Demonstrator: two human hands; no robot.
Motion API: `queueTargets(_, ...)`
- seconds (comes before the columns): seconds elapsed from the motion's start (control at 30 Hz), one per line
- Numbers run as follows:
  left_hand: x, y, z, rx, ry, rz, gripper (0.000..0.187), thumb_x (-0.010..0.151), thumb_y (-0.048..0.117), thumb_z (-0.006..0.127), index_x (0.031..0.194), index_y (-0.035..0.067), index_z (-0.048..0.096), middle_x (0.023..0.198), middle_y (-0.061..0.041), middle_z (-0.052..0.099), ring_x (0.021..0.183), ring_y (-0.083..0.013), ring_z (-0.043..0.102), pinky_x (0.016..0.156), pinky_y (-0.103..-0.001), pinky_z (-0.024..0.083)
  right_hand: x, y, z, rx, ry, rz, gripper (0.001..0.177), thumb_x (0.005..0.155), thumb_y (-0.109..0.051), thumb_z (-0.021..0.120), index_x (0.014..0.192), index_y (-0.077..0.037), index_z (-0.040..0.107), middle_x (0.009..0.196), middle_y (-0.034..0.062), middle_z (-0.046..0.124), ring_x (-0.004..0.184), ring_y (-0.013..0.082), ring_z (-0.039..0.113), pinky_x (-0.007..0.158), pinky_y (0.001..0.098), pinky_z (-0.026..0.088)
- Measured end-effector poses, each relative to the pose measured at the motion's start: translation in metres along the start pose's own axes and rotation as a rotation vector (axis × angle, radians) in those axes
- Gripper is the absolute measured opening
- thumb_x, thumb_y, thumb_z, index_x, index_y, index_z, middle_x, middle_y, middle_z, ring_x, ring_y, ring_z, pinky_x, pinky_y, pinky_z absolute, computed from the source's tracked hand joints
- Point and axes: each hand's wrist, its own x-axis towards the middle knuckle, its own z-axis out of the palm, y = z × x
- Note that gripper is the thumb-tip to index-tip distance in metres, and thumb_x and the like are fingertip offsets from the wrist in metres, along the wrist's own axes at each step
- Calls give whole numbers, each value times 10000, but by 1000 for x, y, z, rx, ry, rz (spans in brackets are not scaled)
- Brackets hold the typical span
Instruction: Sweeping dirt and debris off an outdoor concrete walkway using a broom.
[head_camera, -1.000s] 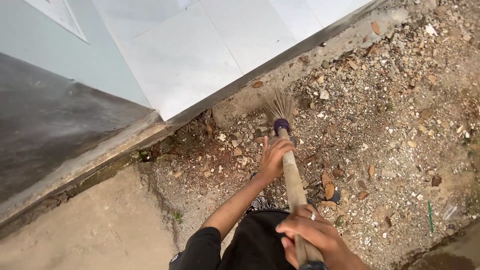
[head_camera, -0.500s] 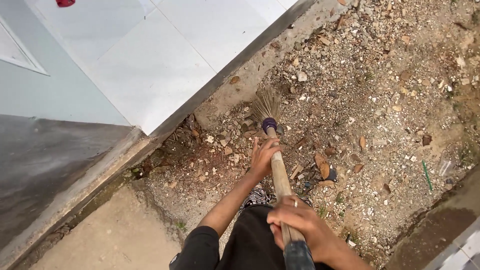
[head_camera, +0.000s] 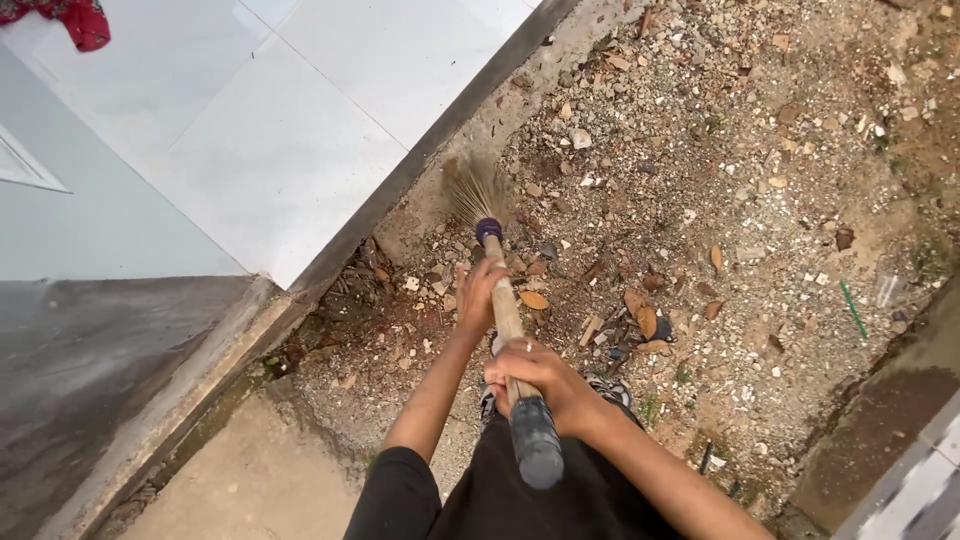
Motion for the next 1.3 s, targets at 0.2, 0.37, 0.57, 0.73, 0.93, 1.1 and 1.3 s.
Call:
queueTargets(0.2,-38,26,-21,-75,187,323,439,705,252,874,1086,198,662,1303,14,637,1224,-246,621,1240,-623,66,-5,-80,-9,-22,32,-107,188,784,111,672,848,-55,611,741,37,586,660,203,534,790,370,494)
queueTargets(0.37,-12,-25,8,-146,184,85,428,738,31,803,1095,220,664,1309,-24,624,1247,-286,595,1203,-631,152,-4,1,8,41,19,-72,158,815,64,698,853,-62,610,726,57,615,679,246,575,764,408,488)
queueTargets(0.57,-55,43,53,-355,148,14,295,829,81,729,1041,278,674,1224,61,661,1181,-213,628,1181,-579,199,-44,-31,-14,9,-49,92,146,819,25,676,875,-95,613,737,45,627,691,254,582,746,404,459)
queueTargets(0.73,-99,122,53,-398,285,134,336,767,62,792,1066,182,695,1213,18,712,1201,-213,649,1228,-657,115,-74,-113,-42,-90,-146,14,101,911,-20,603,860,-98,564,757,25,578,638,205,511,777,342,452)
queueTargets(0.93,-150,153,48,-359,510,207,249,811,172,817,1028,174,695,1140,10,749,1203,-235,676,1271,-598,61,-139,-110,-79,147,-466,-264,328,1120,-139,353,1008,67,582,922,148,548,855,310,599,887,432,492)
queueTargets(1.1,-187,87,112,-260,598,-334,328,867,114,666,1159,263,652,1362,-22,596,1251,-255,459,982,-446,424,-167,-28,-68,144,-566,-298,74,934,-44,659,954,-32,589,878,92,615,837,286,568,793,419,476)
queueTargets(1.3,-208,81,247,-48,482,-350,580,818,87,714,1278,386,524,1435,16,514,1130,-275,569,903,-522,506,-264,21,-87,31,-610,-150,191,862,2,688,1037,-51,636,932,120,629,856,309,613,811,430,495)
